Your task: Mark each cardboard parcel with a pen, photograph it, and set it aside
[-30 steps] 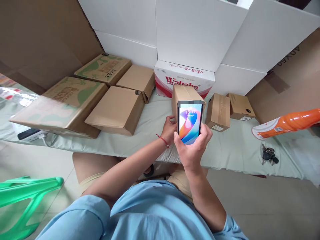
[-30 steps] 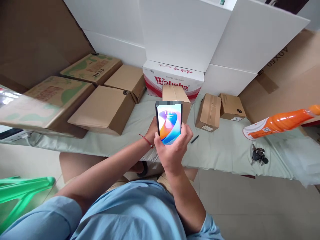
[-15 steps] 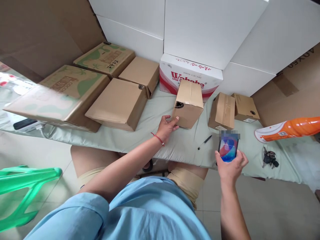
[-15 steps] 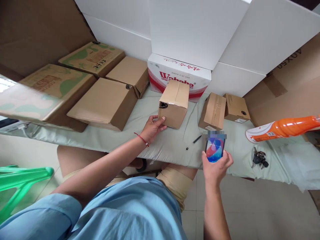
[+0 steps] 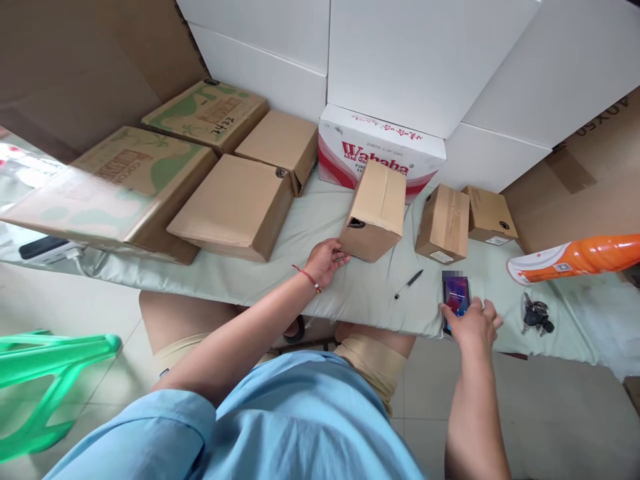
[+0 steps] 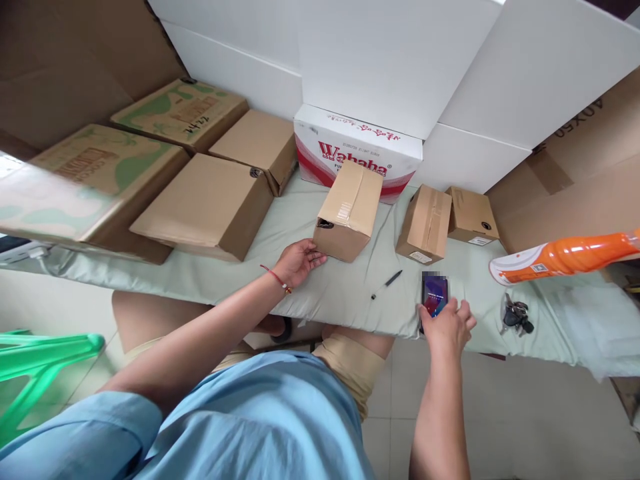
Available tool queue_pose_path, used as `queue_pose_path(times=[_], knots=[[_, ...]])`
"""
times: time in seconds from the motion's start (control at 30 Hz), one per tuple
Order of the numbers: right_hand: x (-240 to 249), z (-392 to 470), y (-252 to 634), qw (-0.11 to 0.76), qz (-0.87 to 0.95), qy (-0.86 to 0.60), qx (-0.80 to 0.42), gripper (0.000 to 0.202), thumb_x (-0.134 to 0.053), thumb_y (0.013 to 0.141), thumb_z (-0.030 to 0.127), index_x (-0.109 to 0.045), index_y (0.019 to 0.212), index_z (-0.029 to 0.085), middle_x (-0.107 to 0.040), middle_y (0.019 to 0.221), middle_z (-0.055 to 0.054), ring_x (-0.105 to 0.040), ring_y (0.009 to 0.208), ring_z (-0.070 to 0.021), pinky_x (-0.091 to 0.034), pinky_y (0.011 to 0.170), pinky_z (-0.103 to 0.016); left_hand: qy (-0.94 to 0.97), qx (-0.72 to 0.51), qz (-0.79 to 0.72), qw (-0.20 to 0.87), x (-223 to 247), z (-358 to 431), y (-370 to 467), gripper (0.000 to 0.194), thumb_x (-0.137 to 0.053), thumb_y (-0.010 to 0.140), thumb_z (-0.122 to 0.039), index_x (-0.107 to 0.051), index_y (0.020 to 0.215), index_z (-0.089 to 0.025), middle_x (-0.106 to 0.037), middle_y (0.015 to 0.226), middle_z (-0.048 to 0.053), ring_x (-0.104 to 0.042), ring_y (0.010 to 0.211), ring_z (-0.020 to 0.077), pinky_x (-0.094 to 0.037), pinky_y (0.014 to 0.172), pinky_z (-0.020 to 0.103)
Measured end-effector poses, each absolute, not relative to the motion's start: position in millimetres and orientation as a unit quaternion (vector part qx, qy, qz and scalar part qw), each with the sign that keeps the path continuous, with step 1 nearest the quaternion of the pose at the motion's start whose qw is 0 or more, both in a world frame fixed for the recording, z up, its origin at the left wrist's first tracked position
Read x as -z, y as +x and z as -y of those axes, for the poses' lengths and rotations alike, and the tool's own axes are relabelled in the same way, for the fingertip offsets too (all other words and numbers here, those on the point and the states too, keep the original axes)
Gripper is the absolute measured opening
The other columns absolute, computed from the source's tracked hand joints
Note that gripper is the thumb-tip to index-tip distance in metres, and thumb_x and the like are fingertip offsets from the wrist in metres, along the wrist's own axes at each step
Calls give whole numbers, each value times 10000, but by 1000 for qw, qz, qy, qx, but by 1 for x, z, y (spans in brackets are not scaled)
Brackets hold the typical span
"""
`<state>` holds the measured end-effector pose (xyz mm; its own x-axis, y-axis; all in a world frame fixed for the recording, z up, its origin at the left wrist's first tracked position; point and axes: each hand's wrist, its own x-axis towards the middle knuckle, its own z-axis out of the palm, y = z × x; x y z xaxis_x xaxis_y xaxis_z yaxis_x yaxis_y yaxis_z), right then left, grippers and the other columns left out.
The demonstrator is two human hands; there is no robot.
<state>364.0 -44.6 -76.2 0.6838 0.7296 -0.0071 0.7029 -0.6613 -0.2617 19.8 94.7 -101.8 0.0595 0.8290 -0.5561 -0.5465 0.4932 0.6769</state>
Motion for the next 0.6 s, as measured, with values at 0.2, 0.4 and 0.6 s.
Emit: queue_pose_path(times=[0.2, 0.4, 0.6], knots=[[38, -27, 301, 443, 462, -704, -308, 880, -571, 921, 821, -532, 1541, 198, -554, 1624, -234, -546, 1513, -367, -542, 1129, -593, 155, -463, -494, 720, 94, -92, 23, 247, -572, 917, -420, -665, 914, -191, -730, 978, 143, -758, 927, 253, -613, 735, 322], [31, -99, 230, 464, 429, -612, -475, 871, -662, 830, 885, -588, 1439, 267, -662, 1532, -167, -675, 1353, -332, -665, 910, -509, 167, -451, -517, 708, 90, -80, 25, 297, -560, 989, -487, -626, 941, -202, -750, 1052, 162, -780, 999, 266, -619, 743, 331], [44, -62, 219, 483, 384, -568, -544, 746, -796, 802, 767, -637, 1341, 276, -745, 1413, -105, -753, 1200, -287, -714, 814, -442, 203, -469, -558, 654, 79, -66, 19, 240, -693, 957, -385, -547, 854, -225, -652, 781, 26, -715, 734, 169, -520, 594, 221]])
